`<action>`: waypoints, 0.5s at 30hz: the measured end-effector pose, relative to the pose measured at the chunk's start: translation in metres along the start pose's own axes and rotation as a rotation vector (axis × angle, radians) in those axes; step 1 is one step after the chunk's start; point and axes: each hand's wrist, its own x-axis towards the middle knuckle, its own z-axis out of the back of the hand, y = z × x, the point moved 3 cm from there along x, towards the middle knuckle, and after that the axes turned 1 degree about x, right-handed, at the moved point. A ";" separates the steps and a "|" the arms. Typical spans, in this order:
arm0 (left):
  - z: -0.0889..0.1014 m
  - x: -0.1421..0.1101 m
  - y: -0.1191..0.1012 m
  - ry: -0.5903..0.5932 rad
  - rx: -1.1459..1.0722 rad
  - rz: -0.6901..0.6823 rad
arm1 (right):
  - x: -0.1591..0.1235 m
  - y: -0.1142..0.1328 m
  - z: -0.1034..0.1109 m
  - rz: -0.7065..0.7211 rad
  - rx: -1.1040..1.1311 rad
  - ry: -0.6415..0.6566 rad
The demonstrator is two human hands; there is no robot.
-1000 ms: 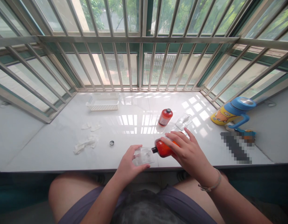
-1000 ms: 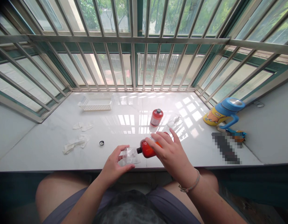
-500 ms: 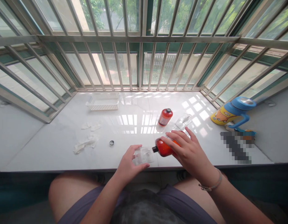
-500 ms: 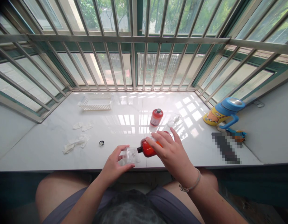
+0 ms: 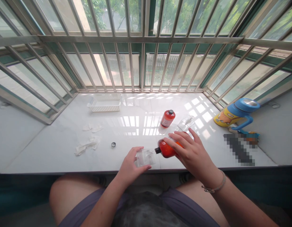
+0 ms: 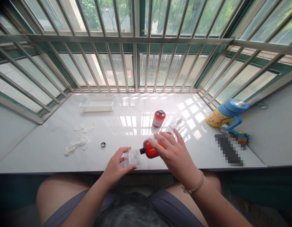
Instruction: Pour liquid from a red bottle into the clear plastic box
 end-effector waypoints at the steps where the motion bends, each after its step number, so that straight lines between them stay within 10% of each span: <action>1: 0.000 0.000 0.000 0.000 0.004 -0.001 | 0.000 0.000 0.000 0.004 -0.003 -0.003; 15: -0.001 0.001 0.005 0.010 0.046 0.001 | 0.000 -0.003 0.000 0.020 -0.018 -0.014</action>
